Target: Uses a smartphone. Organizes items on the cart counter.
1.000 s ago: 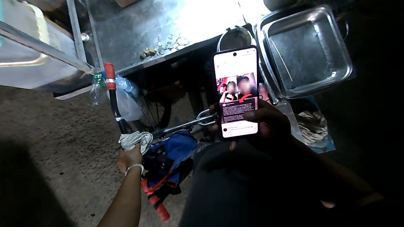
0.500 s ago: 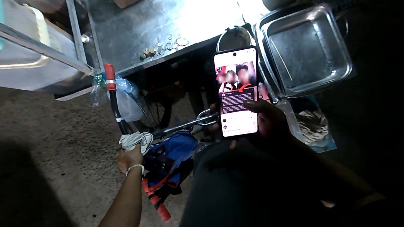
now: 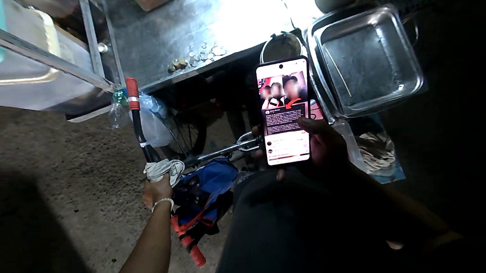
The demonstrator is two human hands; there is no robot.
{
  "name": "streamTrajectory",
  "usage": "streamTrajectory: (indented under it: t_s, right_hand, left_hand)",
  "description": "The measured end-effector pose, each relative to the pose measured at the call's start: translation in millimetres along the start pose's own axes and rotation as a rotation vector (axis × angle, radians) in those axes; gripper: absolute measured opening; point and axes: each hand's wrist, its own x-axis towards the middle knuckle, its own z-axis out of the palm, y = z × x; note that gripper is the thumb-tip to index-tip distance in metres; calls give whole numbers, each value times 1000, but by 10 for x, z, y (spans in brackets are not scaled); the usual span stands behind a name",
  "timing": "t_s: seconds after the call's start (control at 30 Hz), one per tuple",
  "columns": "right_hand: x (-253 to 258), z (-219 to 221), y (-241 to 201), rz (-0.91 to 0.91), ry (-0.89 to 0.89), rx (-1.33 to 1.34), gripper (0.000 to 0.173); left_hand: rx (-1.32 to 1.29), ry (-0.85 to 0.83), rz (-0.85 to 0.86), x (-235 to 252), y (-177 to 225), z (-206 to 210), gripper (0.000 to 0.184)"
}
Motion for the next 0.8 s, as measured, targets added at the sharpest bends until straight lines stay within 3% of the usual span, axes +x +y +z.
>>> streamTrajectory:
  t_s: [0.8]
  right_hand:
    - [26,6,-11,1,-60,3,48]
  left_hand:
    - [27,-11,-25,-28,31,-39,70]
